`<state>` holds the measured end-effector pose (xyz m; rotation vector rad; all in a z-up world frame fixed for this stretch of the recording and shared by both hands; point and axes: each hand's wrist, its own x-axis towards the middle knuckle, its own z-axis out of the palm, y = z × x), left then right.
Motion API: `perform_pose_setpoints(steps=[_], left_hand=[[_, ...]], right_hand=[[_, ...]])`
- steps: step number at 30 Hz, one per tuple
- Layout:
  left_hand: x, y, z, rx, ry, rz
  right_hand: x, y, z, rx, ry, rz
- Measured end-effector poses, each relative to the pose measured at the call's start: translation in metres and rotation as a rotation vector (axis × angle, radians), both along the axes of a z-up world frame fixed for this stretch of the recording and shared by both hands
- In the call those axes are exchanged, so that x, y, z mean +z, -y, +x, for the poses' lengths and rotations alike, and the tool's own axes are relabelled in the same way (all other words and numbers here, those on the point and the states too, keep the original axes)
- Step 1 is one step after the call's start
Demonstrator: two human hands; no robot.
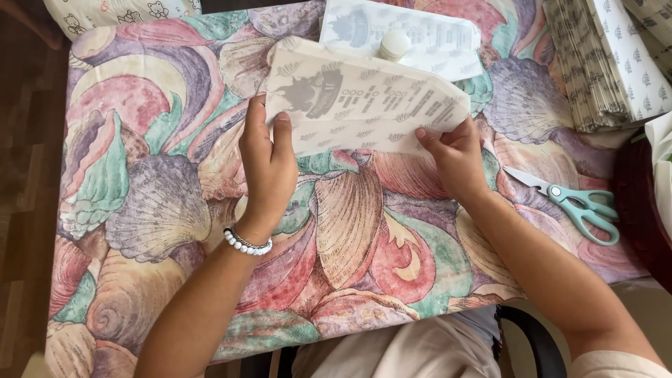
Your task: Folding pre-printed paper sheets into bags or pouches on a table.
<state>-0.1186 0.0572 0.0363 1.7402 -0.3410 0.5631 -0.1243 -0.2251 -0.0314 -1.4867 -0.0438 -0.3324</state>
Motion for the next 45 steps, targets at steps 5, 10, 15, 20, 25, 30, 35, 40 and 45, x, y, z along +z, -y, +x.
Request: perform_pose_setpoints(steps=[5,10,15,20,25,30,35,40,45], left_hand=[[-0.006,-0.001,0.003,0.011,0.000,-0.013],[-0.032,-0.005,0.014,0.040,0.011,-0.038],[-0.013,-0.002,0.002,0.070,0.003,-0.021],[-0.003,0.001,0.001,0.087,0.012,-0.030],[-0.007,0.002,0.004,0.096,0.008,-0.058],[0.000,0.011,-0.002,0.055,0.004,-0.040],[-0.010,0.013,-0.002,0.029,-0.007,-0.044],[-0.010,0.014,-0.006,-0.024,-0.021,-0.035],[-0.015,0.015,-0.009,-0.025,-0.035,-0.058]], right_hand=[[-0.006,0.000,0.002,0.034,0.017,0.060],[-0.010,0.002,0.003,0.039,0.014,0.065],[-0.024,0.011,0.002,0.014,-0.043,0.057],[0.000,-0.001,-0.004,0.007,-0.033,0.046],[0.016,-0.010,-0.005,0.003,-0.005,0.082],[0.016,-0.003,-0.001,-0.007,0.080,0.146],[0.003,0.006,0.003,-0.025,0.094,0.165],[-0.039,0.036,0.019,-0.083,0.044,0.247],[-0.010,0.027,0.008,-0.080,0.010,0.253]])
